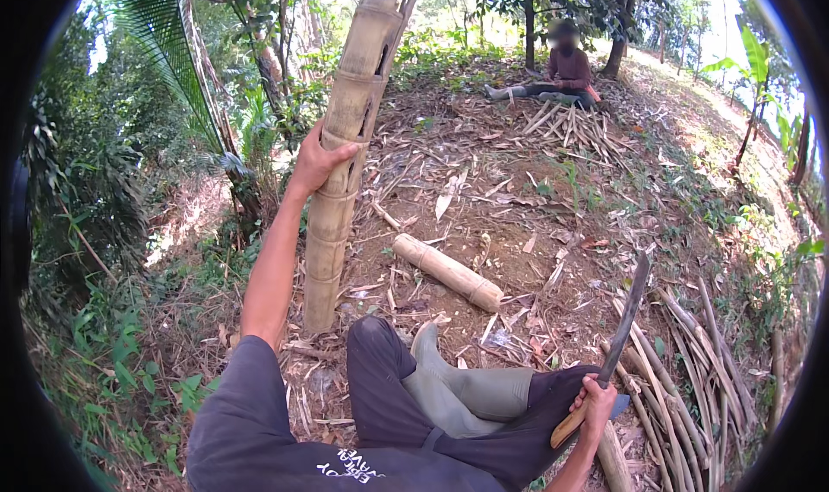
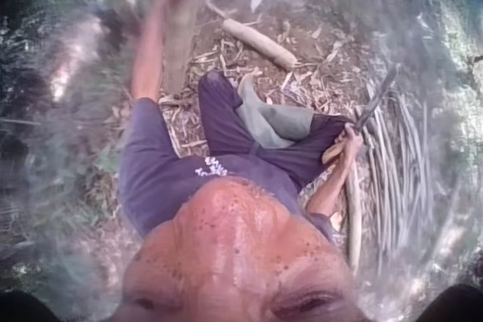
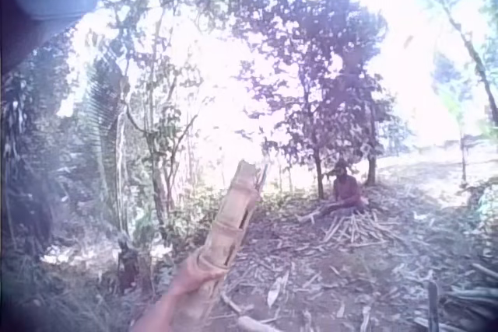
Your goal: The person sits on the ground in a forest and uses a machete to chop a bamboo stalk into smaller sections. They repeatedly strike the bamboo to sever it and then use the machete to split the resulting pieces.
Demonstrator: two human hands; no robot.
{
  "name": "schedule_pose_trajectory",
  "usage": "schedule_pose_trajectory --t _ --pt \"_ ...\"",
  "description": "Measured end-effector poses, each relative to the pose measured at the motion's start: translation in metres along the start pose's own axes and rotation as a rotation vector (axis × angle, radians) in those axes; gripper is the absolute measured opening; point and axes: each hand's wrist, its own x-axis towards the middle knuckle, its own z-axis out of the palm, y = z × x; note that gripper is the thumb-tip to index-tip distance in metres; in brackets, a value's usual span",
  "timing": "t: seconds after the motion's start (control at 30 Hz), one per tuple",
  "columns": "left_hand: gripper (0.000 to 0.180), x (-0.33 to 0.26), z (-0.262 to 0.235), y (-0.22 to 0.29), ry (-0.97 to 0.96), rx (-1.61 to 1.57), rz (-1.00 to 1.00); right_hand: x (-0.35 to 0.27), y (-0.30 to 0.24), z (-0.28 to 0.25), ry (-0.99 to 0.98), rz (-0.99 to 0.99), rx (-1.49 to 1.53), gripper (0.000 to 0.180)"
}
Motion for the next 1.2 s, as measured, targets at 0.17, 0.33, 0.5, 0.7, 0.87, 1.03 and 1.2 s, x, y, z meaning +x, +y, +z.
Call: schedule_pose_trajectory --t 0.17,0.33,0.5,0.7,0.87,1.03,1.2 --pt "0.089 -0.062 0.048 -0.095 -0.206 -0.022 -0.254 -0.006 0.003 -0.010 0.066 0.045 -0.080 0.023" --pt "0.107 -0.109 0.103 -0.207 -0.334 -0.069 -0.434 0.003 -0.002 0.015 0.113 0.038 -0.128 0.024" --pt "0.111 -0.141 0.183 -0.264 -0.529 -0.022 -0.532 0.007 -0.015 0.025 0.200 0.107 -0.198 0.025" --pt "0.111 -0.167 0.239 -0.283 -0.803 0.119 -0.624 0.013 -0.019 0.038 0.217 0.180 -0.293 0.027" --pt "0.115 -0.208 0.231 -0.295 -0.752 0.063 -0.611 0.020 -0.013 0.031 0.188 0.173 -0.381 0.034" --pt "0.115 -0.286 0.152 -0.289 -0.766 0.232 -0.644 0.020 -0.019 0.042 0.199 0.175 -0.423 0.046" --pt "0.106 -0.373 0.104 -0.274 -0.575 0.410 -0.745 0.024 -0.024 0.061 0.146 0.148 -0.496 0.051"
